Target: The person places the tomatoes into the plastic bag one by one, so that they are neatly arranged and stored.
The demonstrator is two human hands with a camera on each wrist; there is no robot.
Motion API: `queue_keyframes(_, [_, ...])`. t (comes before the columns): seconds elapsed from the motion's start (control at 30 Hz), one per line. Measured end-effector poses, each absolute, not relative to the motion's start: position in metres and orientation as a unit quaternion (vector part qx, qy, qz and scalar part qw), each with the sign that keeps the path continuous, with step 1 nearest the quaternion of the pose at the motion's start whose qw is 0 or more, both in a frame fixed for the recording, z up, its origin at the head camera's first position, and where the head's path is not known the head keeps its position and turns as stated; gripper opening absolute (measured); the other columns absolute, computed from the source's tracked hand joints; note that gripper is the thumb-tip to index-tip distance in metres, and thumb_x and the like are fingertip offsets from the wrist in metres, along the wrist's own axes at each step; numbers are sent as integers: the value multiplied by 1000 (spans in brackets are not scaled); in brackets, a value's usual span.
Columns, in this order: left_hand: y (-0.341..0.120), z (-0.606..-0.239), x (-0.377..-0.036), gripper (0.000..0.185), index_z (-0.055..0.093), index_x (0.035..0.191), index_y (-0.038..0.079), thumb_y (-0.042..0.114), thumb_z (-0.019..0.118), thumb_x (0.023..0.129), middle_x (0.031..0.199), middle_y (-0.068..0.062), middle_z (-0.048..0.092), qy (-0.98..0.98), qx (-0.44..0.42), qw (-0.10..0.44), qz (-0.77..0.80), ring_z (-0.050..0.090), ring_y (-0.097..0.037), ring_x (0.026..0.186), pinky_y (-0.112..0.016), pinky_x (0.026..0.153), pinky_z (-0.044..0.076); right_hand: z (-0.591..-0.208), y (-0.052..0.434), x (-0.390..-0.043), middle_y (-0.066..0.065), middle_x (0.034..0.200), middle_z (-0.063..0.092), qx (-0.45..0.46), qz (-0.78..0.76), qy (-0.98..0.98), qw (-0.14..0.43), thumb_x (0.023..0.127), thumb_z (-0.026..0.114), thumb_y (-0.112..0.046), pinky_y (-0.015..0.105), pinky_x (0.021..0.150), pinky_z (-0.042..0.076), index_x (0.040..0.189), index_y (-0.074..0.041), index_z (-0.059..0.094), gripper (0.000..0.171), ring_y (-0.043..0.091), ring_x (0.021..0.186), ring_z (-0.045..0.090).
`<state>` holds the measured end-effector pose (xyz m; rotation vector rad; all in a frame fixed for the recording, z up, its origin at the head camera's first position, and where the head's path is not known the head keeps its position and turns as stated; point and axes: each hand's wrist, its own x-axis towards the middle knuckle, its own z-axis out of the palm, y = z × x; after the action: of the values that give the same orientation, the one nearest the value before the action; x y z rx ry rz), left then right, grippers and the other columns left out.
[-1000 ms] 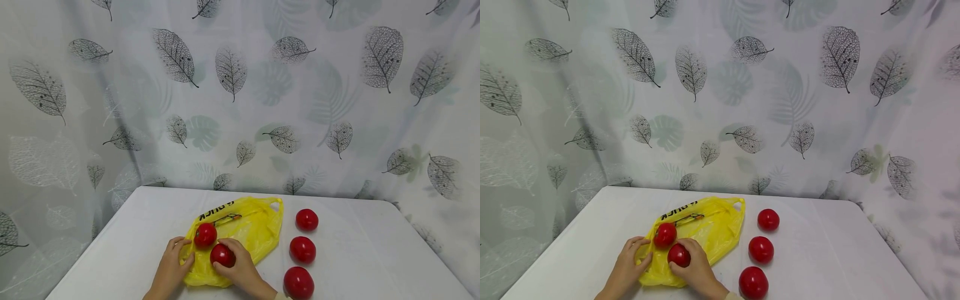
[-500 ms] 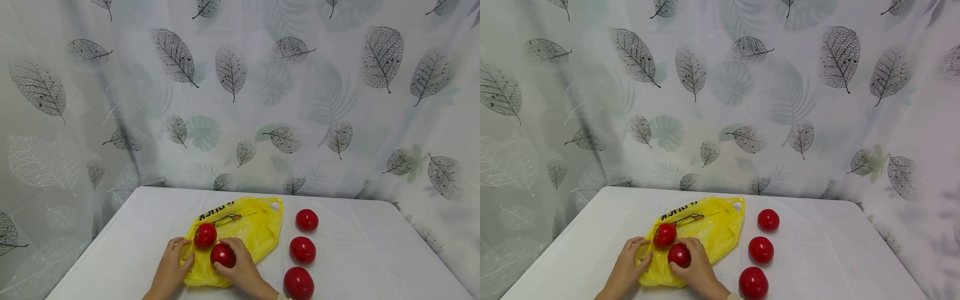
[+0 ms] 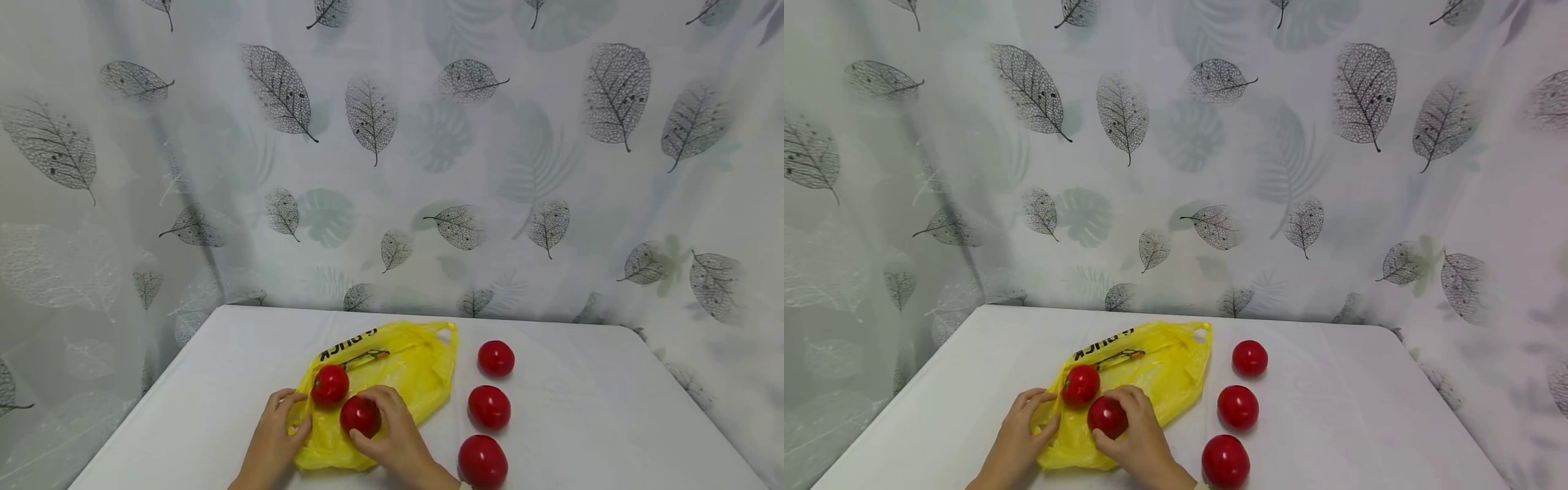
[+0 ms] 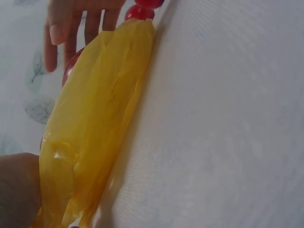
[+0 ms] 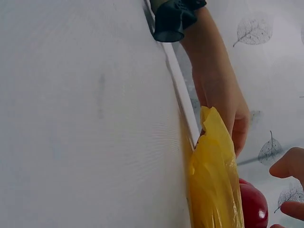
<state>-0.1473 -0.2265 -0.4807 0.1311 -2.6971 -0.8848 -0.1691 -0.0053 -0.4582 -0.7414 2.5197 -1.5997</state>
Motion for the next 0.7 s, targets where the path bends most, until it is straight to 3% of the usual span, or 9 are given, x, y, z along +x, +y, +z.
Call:
queue_keyframes(0.13, [-227,-479,-148,33,65,115,2,16,70,86,126,-17,52,-938,51,138,-313,55,-36,116,-53,100,46,-453,-3,-166,1,129,51,-244,-520,818,29,82,77,-25,35,92,55,123,-20,59,44,23,117,49])
queue_keyframes(0.37, [-227,-477,-148,34,64,117,3,17,69,87,129,-17,50,-940,63,114,-315,54,-37,118,-56,102,44,-442,4,-157,1,131,50,-249,-514,820,33,83,76,-28,48,96,51,124,-21,60,45,26,121,47])
queue_keyframes(0.7, [-226,-476,-147,34,65,117,2,17,69,87,128,-17,51,-941,64,117,-311,54,-37,118,-56,102,44,-430,22,-148,8,134,50,-259,-510,820,11,83,75,-28,52,94,52,125,-18,60,46,30,123,46])
